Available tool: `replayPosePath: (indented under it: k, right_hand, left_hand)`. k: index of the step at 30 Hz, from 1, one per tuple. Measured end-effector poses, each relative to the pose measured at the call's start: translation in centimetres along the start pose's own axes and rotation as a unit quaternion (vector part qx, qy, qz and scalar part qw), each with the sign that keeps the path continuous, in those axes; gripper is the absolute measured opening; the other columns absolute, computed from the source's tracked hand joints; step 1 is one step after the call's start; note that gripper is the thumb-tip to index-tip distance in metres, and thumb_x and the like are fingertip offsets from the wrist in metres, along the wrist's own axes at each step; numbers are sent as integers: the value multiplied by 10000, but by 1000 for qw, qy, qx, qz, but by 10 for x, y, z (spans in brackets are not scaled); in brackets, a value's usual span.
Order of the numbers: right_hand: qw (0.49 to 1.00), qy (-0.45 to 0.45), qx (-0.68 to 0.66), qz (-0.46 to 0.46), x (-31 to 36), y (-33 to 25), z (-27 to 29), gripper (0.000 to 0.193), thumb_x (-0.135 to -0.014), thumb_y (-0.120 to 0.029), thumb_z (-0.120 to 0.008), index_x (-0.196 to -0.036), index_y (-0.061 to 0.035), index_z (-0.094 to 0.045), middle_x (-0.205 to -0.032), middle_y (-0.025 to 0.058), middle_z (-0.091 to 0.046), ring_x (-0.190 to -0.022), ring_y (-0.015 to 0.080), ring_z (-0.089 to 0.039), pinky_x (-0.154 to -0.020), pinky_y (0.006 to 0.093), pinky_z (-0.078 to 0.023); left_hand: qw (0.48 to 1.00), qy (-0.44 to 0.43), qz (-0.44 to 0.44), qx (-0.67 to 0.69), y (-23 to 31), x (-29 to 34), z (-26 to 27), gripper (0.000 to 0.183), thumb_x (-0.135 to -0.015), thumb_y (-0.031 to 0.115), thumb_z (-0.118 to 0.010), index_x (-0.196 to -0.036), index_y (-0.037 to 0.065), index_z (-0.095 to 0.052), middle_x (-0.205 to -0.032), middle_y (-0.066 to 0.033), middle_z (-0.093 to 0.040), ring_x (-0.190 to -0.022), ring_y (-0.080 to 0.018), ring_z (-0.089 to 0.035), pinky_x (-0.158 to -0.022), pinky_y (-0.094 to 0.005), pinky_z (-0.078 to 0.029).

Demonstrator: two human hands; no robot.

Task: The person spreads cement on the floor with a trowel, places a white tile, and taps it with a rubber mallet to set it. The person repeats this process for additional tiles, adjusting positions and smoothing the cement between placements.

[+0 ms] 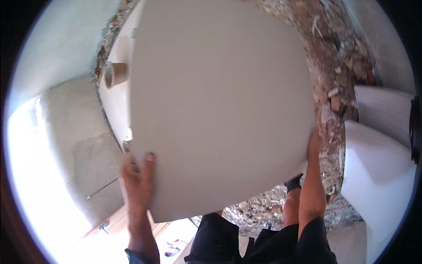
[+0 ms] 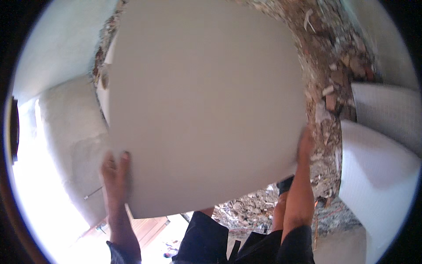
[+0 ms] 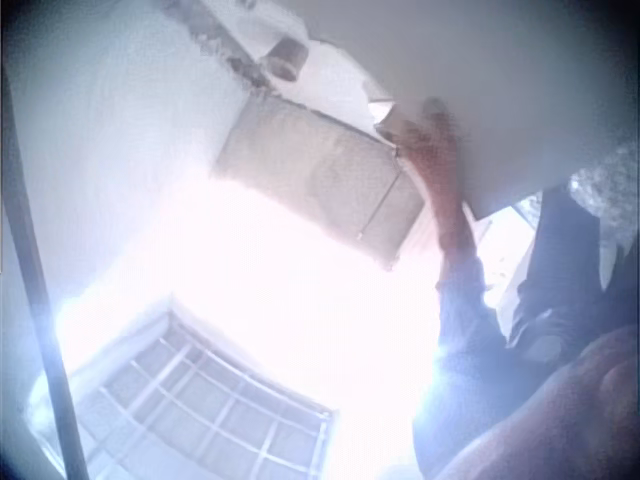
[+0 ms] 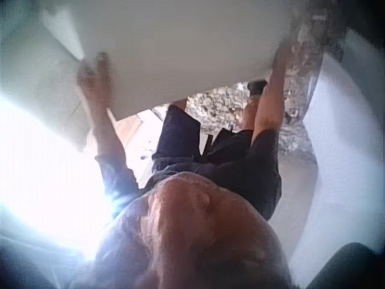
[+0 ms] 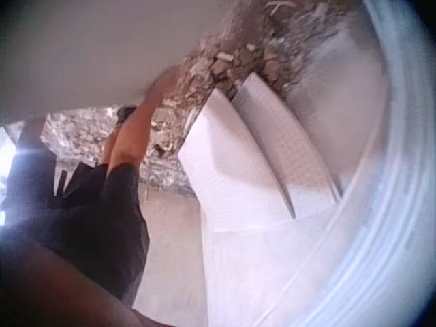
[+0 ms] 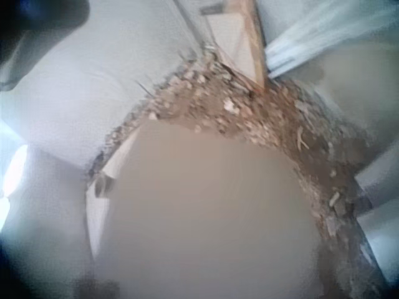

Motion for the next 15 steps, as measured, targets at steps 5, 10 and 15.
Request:
replayPosePath:
  k: [5,10,15]
  right_hand:
    - [993,39,108,-28,104,28,164,766,-924,-614,-426,-1219,77,-576,-1165,265,-621,-1057,379,-592,-934,430,-430]
    - [987,126,99,-11,264,10,303,741,-946,-575,-440,-1111,123,-623,-1066,217,-668,-969,332,-617,-906,413,-447]
    - [969,173,175,8,433,-39,312,754,-944,-598,-423,-1018,113,-660,-879,179,-683,-786,281,-617,-754,395,-481]
  left_hand:
    - [982,-82,168,-33,-111,80,54,364,-830,266,-696,-975,-52,-596,-828,-141,-662,-746,-205,-637,-653,-356,-519]
    - [966,-156,206,-33,-226,125,90,489,-827,428,-677,-940,-44,-627,-781,-225,-669,-720,-315,-683,-650,-414,-529]
    - [963,-237,127,19,-354,84,109,609,-826,579,-605,-887,-27,-617,-710,-250,-647,-723,-422,-665,-666,-473,-519]
Point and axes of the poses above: each hand's wrist, its own x-axis away from the middle knuckle, its own z-axis out of the back of the hand, y = z × x, the point moved 10 cm from there along -x, towards the middle knuckle
